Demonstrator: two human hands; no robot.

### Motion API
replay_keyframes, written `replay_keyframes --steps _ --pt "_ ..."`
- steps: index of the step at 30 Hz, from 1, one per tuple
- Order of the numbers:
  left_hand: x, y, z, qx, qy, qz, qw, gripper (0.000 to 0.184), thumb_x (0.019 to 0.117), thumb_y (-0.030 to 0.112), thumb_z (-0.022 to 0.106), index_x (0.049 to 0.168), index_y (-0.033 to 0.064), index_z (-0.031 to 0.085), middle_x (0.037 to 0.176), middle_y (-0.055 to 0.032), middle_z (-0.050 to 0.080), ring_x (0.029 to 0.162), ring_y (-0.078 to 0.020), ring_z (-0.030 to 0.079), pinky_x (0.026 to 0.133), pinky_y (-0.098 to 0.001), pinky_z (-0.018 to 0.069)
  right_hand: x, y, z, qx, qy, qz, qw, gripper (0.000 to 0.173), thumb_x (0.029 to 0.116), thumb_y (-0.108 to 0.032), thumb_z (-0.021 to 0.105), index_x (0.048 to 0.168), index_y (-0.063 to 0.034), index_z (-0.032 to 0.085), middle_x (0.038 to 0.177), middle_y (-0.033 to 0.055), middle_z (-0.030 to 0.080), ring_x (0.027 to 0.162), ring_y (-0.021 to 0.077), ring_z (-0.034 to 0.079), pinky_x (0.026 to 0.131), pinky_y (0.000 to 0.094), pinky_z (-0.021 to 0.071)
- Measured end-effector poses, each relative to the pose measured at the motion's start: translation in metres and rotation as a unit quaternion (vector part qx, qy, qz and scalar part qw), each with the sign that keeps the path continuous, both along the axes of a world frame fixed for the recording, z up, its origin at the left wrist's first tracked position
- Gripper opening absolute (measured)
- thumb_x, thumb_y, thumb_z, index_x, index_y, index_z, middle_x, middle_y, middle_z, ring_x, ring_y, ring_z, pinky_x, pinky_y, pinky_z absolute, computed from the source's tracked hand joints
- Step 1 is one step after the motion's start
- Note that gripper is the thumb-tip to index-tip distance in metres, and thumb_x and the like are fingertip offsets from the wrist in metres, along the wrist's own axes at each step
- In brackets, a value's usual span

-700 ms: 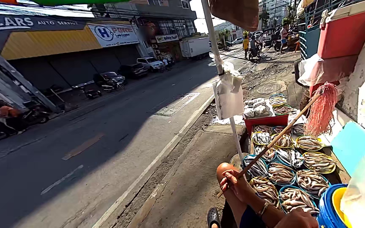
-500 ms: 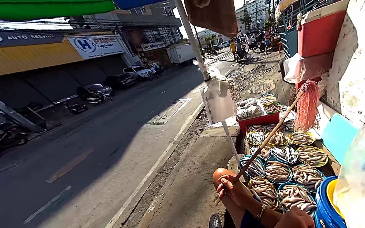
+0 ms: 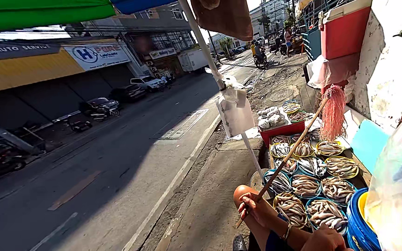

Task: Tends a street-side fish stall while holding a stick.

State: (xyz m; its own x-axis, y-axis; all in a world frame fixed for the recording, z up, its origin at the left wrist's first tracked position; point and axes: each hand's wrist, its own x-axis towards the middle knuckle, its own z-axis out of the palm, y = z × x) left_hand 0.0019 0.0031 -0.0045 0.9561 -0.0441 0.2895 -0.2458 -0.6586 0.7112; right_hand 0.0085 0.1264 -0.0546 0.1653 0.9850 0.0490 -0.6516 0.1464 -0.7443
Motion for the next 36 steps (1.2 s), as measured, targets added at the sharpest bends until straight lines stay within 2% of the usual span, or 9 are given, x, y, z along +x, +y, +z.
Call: replay_keyframes --steps 3,6,9,12,17,24,28,33,36 --pt "0.0 0.0 -0.003 -0.014 -0.007 0.0 1.0 0.032 0.0993 0.013 0.059 0.075 -0.0068 0.062 0.076 -0.0186 0.06 0.081 -0.0308 0.062 0.082 -0.04 0.0496 0.003 0.003 -0.006 0.006 -0.01 -0.007 1.0 0.023 0.1089 -0.009 0.041 0.114 0.0027 0.059 0.081 0.0139 0.073 0.069 0.023 0.073 0.07 0.0371 0.0629" --pt "-0.003 0.0 0.003 -0.008 -0.002 0.013 1.0 0.034 0.099 0.016 0.058 0.075 -0.0076 0.062 0.078 -0.0198 0.061 0.083 -0.0319 0.063 0.085 -0.0409 0.0498 0.001 0.003 -0.003 -0.004 -0.028 -0.012 1.0 0.024 0.1092 -0.01 0.04 0.115 0.0031 0.059 0.082 0.0134 0.074 0.07 0.0224 0.074 0.07 0.0365 0.0631" --pt "-0.011 0.0 0.021 0.01 0.033 0.034 0.999 0.029 0.0957 0.017 0.061 0.08 -0.0069 0.067 0.08 -0.0165 0.067 0.086 -0.026 0.069 0.086 -0.0349 0.051 0.0 0.003 -0.002 -0.014 -0.028 -0.011 0.999 0.024 0.1096 -0.009 0.039 0.115 0.0039 0.059 0.083 0.0145 0.074 0.07 0.0227 0.074 0.07 0.037 0.0628" --pt "-0.005 -0.001 0.004 -0.011 -0.016 0.009 1.0 0.032 0.0983 0.015 0.057 0.077 -0.0076 0.064 0.075 -0.0184 0.06 0.08 -0.0311 0.061 0.083 -0.0405 0.0473 -0.002 0.0 0.001 -0.016 -0.043 -0.018 0.999 0.025 0.1095 -0.009 0.038 0.115 0.0036 0.059 0.082 0.0133 0.074 0.069 0.0215 0.074 0.069 0.0361 0.0632" --pt "-0.006 -0.001 0.003 0.009 -0.027 0.011 1.0 0.033 0.0986 0.017 0.057 0.077 -0.0061 0.065 0.074 -0.0169 0.061 0.078 -0.03 0.062 0.079 -0.0402 0.0485 -0.003 0.0 0.001 -0.022 -0.044 -0.023 0.999 0.025 0.1092 -0.007 0.038 0.114 0.0037 0.06 0.081 0.0135 0.074 0.069 0.0211 0.074 0.069 0.0351 0.063" --pt "-0.005 -0.002 0.003 -0.006 -0.024 0.009 1.0 0.034 0.099 0.017 0.057 0.076 -0.0066 0.065 0.074 -0.0178 0.061 0.078 -0.0306 0.062 0.08 -0.0411 0.0474 -0.006 -0.004 0.011 -0.015 -0.045 -0.025 0.999 0.026 0.109 -0.005 0.036 0.112 0.0026 0.061 0.078 0.0103 0.074 0.067 0.0188 0.073 0.068 0.0332 0.0631" --pt "-0.004 -0.001 -0.001 0.0 -0.028 0.009 1.0 0.034 0.099 0.019 0.057 0.076 -0.0048 0.064 0.073 -0.0163 0.059 0.077 -0.0295 0.061 0.079 -0.0401 0.0473 -0.004 -0.001 0.003 -0.014 -0.038 -0.024 0.999 0.026 0.1085 -0.005 0.036 0.112 0.0031 0.061 0.08 0.0121 0.074 0.068 0.0201 0.073 0.068 0.0346 0.0631" --pt "-0.002 0.0 -0.004 -0.021 -0.036 -0.01 0.999 0.028 0.0972 0.01 0.059 0.075 -0.0062 0.064 0.072 -0.0175 0.059 0.077 -0.0308 0.06 0.078 -0.0413 0.0468 -0.004 -0.001 0.005 -0.025 -0.039 -0.029 0.998 0.025 0.1088 -0.005 0.037 0.112 0.0044 0.06 0.079 0.0126 0.074 0.067 0.0198 0.073 0.067 0.0335 0.0627" --pt "-0.002 0.0 -0.003 -0.013 -0.031 -0.01 0.999 0.031 0.0987 0.013 0.058 0.075 -0.0057 0.064 0.072 -0.017 0.058 0.076 -0.0305 0.06 0.078 -0.0411 0.0468 -0.004 -0.001 0.006 -0.024 -0.038 -0.03 0.999 0.026 0.1085 -0.004 0.036 0.111 0.0041 0.06 0.079 0.0125 0.074 0.067 0.0198 0.073 0.067 0.0334 0.0629"
